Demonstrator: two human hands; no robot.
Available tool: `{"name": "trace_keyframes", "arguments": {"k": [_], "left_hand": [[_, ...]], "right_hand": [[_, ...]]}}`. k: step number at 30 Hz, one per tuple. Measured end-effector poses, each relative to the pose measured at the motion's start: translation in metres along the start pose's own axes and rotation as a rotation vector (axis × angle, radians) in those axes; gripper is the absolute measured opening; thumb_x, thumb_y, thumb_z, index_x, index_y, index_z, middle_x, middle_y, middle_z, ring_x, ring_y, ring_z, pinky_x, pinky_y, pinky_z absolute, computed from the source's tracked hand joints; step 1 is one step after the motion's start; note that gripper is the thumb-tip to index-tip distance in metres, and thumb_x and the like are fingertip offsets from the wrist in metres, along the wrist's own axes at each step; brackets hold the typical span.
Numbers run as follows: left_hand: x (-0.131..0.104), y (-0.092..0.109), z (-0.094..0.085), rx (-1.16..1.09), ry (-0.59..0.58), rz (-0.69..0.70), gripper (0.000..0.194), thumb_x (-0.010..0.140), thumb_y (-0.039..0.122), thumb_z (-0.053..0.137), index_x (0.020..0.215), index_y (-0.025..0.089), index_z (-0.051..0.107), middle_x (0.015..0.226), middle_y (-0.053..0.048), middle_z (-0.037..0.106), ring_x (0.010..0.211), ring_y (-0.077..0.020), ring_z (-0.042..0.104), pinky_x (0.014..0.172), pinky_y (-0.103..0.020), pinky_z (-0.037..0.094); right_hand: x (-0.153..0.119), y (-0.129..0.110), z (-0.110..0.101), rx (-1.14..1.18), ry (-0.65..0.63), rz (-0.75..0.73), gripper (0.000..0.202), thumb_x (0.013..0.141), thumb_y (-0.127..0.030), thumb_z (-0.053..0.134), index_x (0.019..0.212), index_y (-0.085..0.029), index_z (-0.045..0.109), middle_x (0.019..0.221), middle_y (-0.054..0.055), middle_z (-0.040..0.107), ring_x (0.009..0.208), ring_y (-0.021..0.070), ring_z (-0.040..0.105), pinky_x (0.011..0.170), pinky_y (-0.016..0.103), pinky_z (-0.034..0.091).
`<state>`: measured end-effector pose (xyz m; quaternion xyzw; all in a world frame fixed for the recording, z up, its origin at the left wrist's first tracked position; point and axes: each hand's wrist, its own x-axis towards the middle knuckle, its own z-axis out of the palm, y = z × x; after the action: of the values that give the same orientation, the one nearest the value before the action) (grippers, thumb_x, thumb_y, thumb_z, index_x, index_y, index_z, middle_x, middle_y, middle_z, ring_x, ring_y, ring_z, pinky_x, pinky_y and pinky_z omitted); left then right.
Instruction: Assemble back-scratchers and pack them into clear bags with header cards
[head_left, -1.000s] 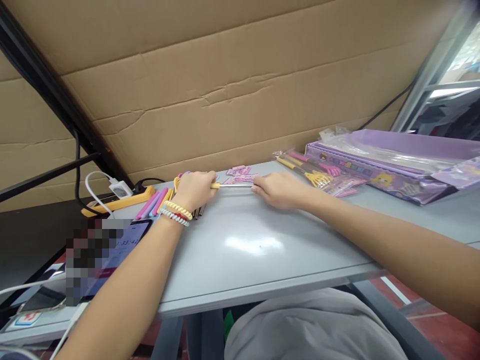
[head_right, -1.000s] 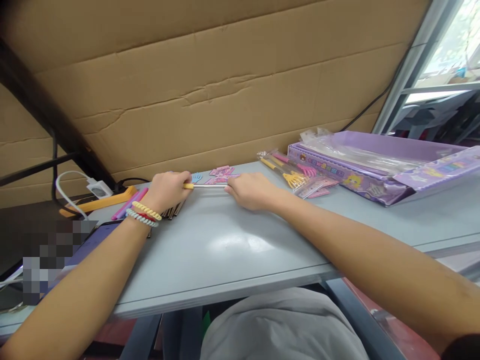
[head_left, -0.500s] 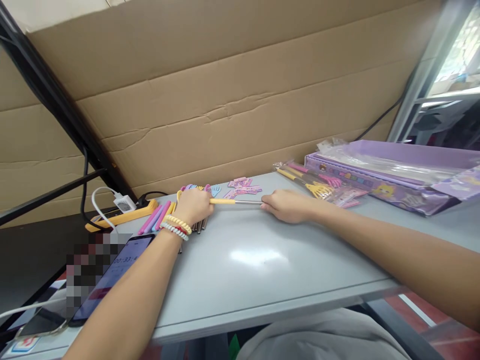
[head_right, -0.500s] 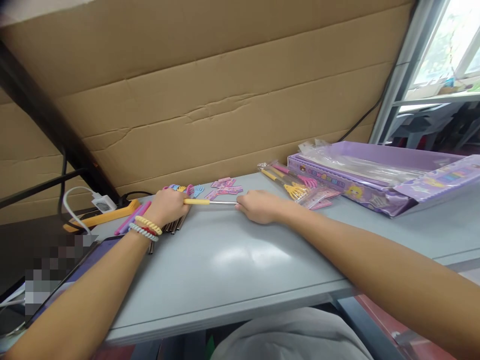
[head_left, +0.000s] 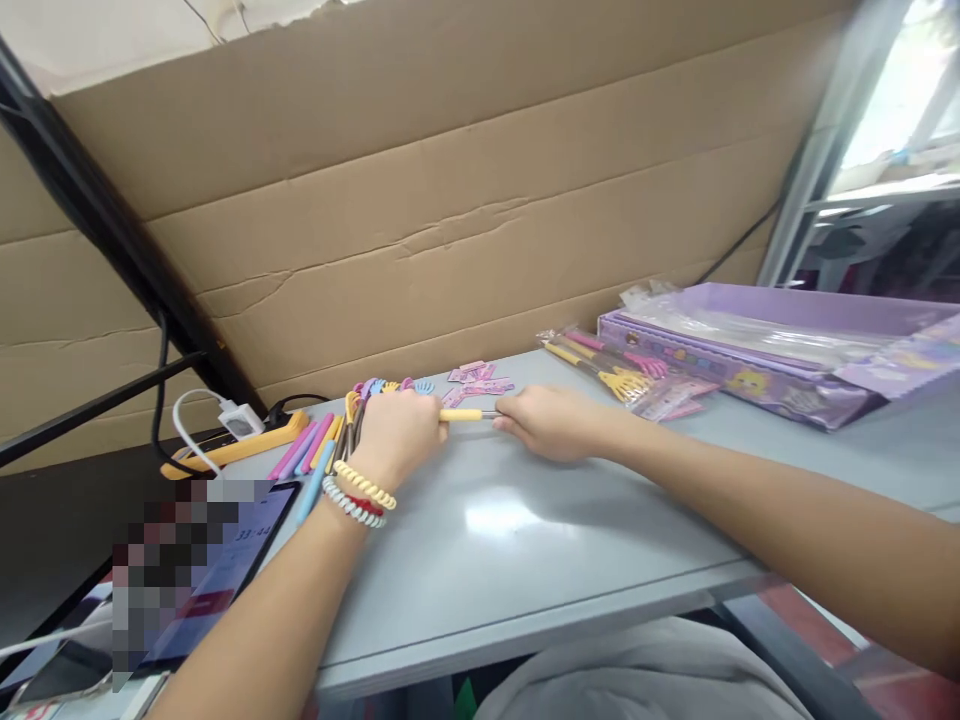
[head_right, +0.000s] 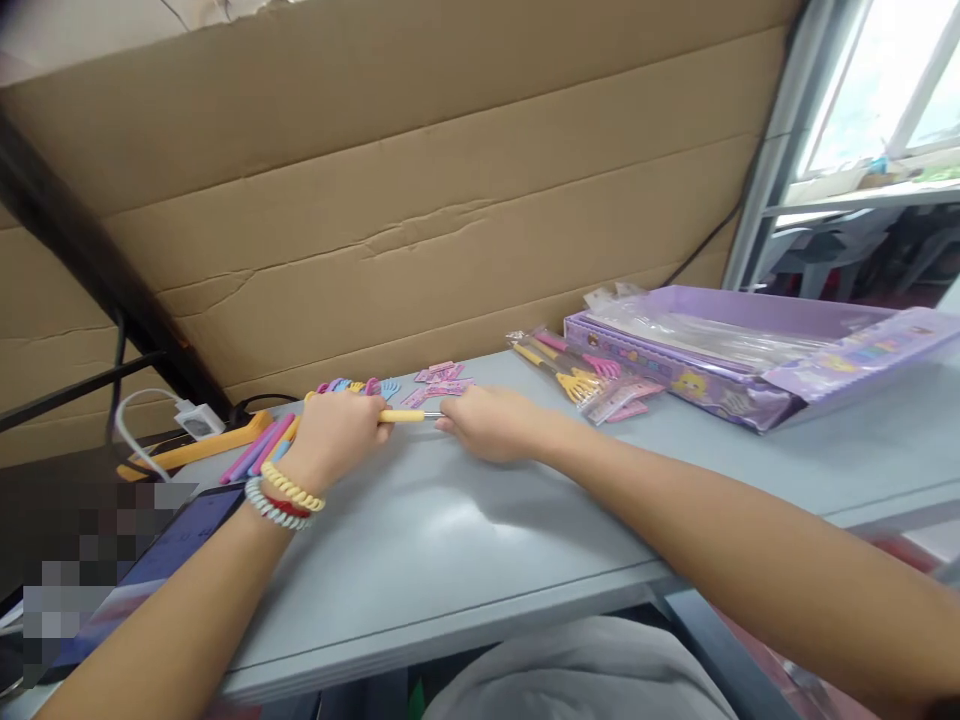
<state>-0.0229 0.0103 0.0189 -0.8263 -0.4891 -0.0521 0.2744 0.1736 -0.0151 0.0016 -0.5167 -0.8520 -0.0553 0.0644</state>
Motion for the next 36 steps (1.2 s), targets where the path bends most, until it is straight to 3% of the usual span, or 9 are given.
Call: {"name": "trace_keyframes", "arguments": {"k": [6, 10, 13, 15, 17, 20, 24, 29, 36], "left_hand": [[-0.002, 0.02, 0.008, -0.064, 0.135, 0.274, 0.032, 0.091, 0.033, 0.036, 0.09, 0.017, 0.064, 0.078, -0.009, 0.068, 0.066, -0.0233, 0.065, 0.05, -0.029, 0.034], [0.002, 0.005, 0.017, -0.123, 0.137, 0.362, 0.038, 0.095, 0.041, 0.031, 0.096, 0.021, 0.063, 0.085, -0.005, 0.068, 0.065, -0.0185, 0.062, 0.05, -0.029, 0.03], [0.007, -0.025, 0.024, -0.132, 0.18, 0.209, 0.034, 0.094, 0.038, 0.036, 0.086, 0.021, 0.064, 0.079, -0.004, 0.067, 0.07, -0.0192, 0.061, 0.055, -0.03, 0.031], [0.01, -0.044, 0.029, -0.134, 0.292, 0.13, 0.029, 0.092, 0.034, 0.04, 0.086, 0.021, 0.066, 0.079, -0.005, 0.068, 0.079, -0.0213, 0.061, 0.065, -0.033, 0.035], [0.013, -0.056, 0.034, -0.129, 0.393, 0.075, 0.026, 0.091, 0.029, 0.041, 0.088, 0.021, 0.066, 0.082, -0.006, 0.069, 0.087, -0.0229, 0.059, 0.073, -0.036, 0.035], [0.015, -0.064, 0.039, -0.089, 0.448, 0.004, 0.027, 0.091, 0.028, 0.04, 0.086, 0.021, 0.066, 0.084, -0.007, 0.069, 0.088, -0.024, 0.057, 0.077, -0.039, 0.032], [0.014, -0.075, 0.048, -0.073, 0.461, -0.095, 0.027, 0.092, 0.031, 0.041, 0.086, 0.022, 0.066, 0.09, -0.006, 0.069, 0.09, -0.025, 0.055, 0.08, -0.041, 0.03], [0.009, -0.099, 0.058, -0.108, 0.435, -0.197, 0.026, 0.09, 0.028, 0.04, 0.089, 0.023, 0.066, 0.092, -0.007, 0.068, 0.092, -0.0254, 0.054, 0.081, -0.042, 0.028], [-0.002, -0.123, 0.065, -0.107, 0.425, -0.34, 0.029, 0.088, 0.025, 0.037, 0.089, 0.022, 0.066, 0.091, -0.009, 0.066, 0.091, -0.0266, 0.052, 0.081, -0.043, 0.027]], "right_hand": [[0.002, -0.009, 0.001, 0.011, 0.103, -0.043, 0.033, 0.095, -0.036, 0.033, 0.094, -0.017, 0.059, 0.086, 0.009, 0.069, 0.072, 0.0201, 0.06, 0.058, 0.028, 0.027], [-0.001, 0.009, 0.0, -0.069, 0.07, -0.11, 0.03, 0.095, -0.031, 0.033, 0.101, -0.017, 0.058, 0.084, 0.009, 0.069, 0.07, 0.0195, 0.059, 0.058, 0.028, 0.027], [-0.004, 0.039, -0.007, -0.196, 0.088, -0.016, 0.026, 0.093, -0.029, 0.036, 0.095, -0.017, 0.06, 0.081, 0.009, 0.068, 0.065, 0.0181, 0.057, 0.059, 0.028, 0.026], [-0.004, 0.06, -0.014, -0.257, 0.193, 0.002, 0.028, 0.094, -0.027, 0.034, 0.089, -0.018, 0.06, 0.082, 0.009, 0.068, 0.07, 0.0175, 0.056, 0.065, 0.029, 0.028], [-0.003, 0.077, -0.019, -0.288, 0.276, 0.009, 0.031, 0.094, -0.028, 0.033, 0.086, -0.018, 0.061, 0.079, 0.008, 0.066, 0.075, 0.0181, 0.056, 0.069, 0.03, 0.028], [0.0, 0.099, -0.022, -0.284, 0.325, 0.052, 0.03, 0.093, -0.03, 0.035, 0.086, -0.019, 0.062, 0.08, 0.008, 0.066, 0.082, 0.02, 0.055, 0.068, 0.03, 0.028], [-0.006, 0.138, -0.018, -0.229, 0.359, 0.162, 0.03, 0.09, -0.035, 0.037, 0.089, -0.022, 0.064, 0.094, 0.008, 0.067, 0.091, 0.0238, 0.053, 0.07, 0.032, 0.033], [-0.027, 0.189, -0.016, -0.158, 0.338, 0.23, 0.033, 0.09, -0.029, 0.035, 0.09, -0.017, 0.066, 0.096, 0.012, 0.065, 0.092, 0.0234, 0.052, 0.084, 0.034, 0.037], [-0.056, 0.219, -0.022, -0.16, 0.421, 0.473, 0.026, 0.086, -0.026, 0.043, 0.088, -0.017, 0.068, 0.098, 0.015, 0.062, 0.102, 0.0263, 0.049, 0.094, 0.04, 0.031]]}}
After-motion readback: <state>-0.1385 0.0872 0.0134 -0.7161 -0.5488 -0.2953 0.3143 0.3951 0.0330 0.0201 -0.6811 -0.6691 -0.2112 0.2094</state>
